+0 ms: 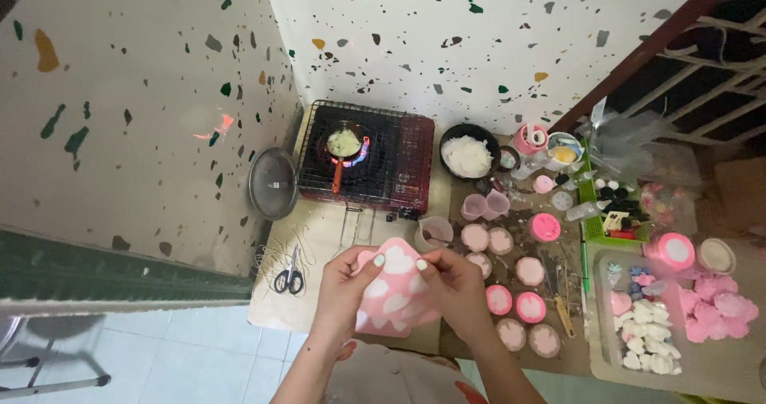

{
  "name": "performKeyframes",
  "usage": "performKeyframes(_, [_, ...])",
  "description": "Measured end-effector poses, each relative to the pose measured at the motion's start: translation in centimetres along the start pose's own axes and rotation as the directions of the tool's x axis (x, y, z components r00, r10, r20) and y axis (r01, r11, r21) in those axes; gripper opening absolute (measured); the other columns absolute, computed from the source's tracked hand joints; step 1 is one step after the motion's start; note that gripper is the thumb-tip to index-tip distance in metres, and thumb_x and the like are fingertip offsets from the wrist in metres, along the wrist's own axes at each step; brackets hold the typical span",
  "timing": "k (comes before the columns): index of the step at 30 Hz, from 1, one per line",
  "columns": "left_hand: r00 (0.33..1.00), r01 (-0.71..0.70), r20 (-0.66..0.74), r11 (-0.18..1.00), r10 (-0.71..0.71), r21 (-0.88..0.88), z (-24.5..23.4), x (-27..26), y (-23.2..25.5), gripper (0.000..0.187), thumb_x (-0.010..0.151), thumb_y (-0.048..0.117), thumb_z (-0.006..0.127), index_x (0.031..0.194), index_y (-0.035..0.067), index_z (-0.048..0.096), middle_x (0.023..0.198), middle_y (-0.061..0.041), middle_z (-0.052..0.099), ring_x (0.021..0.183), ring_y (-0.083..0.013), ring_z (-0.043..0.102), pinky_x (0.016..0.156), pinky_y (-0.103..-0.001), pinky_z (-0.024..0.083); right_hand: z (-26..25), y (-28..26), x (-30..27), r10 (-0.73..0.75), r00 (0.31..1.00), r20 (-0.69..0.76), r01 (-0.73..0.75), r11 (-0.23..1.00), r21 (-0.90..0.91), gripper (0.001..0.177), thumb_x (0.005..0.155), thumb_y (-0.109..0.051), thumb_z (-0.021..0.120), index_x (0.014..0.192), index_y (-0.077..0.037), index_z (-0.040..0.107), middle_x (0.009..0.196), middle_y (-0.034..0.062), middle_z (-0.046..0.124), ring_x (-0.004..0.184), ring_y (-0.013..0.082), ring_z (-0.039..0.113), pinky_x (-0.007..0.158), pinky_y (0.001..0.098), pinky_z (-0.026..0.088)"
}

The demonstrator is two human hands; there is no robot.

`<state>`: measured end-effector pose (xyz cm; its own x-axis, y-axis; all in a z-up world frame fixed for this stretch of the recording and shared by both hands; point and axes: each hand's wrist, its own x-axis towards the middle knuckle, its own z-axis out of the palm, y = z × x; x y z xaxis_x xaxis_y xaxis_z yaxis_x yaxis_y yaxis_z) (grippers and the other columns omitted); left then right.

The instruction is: Melting wax on a stove, preparing molds, and extracting finished wax shapes.

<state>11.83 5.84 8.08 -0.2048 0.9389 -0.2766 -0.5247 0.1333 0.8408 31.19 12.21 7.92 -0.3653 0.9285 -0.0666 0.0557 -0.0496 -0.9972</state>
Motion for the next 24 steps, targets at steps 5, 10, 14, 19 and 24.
performKeyframes(5, [0.998,-0.026,-0.067,0.992,0.018,-0.127,2.4,-0.9,-1.4,0.018,0.095,0.015,0.070,0.103,-0.001,0.071,0.090,-0.003,0.073,0.079,-0.0079,0.064,0.072,-0.025,0.053,-1.3,-1.1,-0.4,-0.054,0.999,-0.003,0.054,0.998,0.019,0.013,0.099,-0.012,0.063,0.096,0.000,0.066,0.082,-0.0031,0.069,0.074,0.0041,0.061,0.067,0.0222,0.051])
performKeyframes(10, [0.993,-0.116,0.006,0.967,0.121,-0.228,2.2,0.1,-4.8,0.012,0.098,0.014,0.069,0.100,0.002,0.068,0.088,-0.001,0.068,0.079,-0.0066,0.060,0.070,-0.024,0.050,-3.3,-0.2,0.7,-0.150,0.982,0.111,0.140,0.986,0.087,0.013,0.099,-0.011,0.060,0.094,0.000,0.063,0.103,-0.0038,0.063,0.084,0.0051,0.061,0.071,0.0222,0.050])
performKeyframes(14, [0.994,-0.072,0.050,0.945,0.093,-0.320,3.5,-0.5,-5.0,0.015,0.099,0.018,0.068,0.096,0.003,0.066,0.089,-0.001,0.070,0.079,-0.0074,0.062,0.071,-0.025,0.052,-5.6,3.3,1.5,-0.059,0.972,0.226,0.022,0.986,0.165,0.014,0.105,-0.011,0.063,0.098,0.001,0.064,0.095,-0.0008,0.061,0.088,0.0066,0.055,0.078,0.0231,0.046])
performKeyframes(19, [0.991,-0.076,-0.132,0.947,0.036,-0.312,4.5,-1.1,-6.9,0.011,0.102,0.015,0.070,0.099,0.004,0.068,0.088,0.004,0.065,0.079,-0.0029,0.058,0.071,-0.021,0.047,-6.1,4.6,0.9,-0.007,0.968,0.251,-0.031,0.989,0.145,0.021,0.105,-0.009,0.060,0.117,0.006,0.069,0.110,0.0067,0.070,0.103,0.0138,0.063,0.090,0.0277,0.050])
performKeyframes(24, [0.963,-0.122,-0.261,0.971,0.067,-0.203,7.1,-2.8,-5.2,0.013,0.094,0.012,0.070,0.100,0.001,0.073,0.085,-0.002,0.073,0.069,-0.0066,0.061,0.061,-0.023,0.048,-3.4,2.1,-2.8,-0.003,0.997,0.083,-0.028,0.933,0.360,0.046,0.098,-0.006,0.053,0.143,-0.001,0.052,0.141,0.0068,0.061,0.128,0.0165,0.060,0.109,0.0349,0.049])
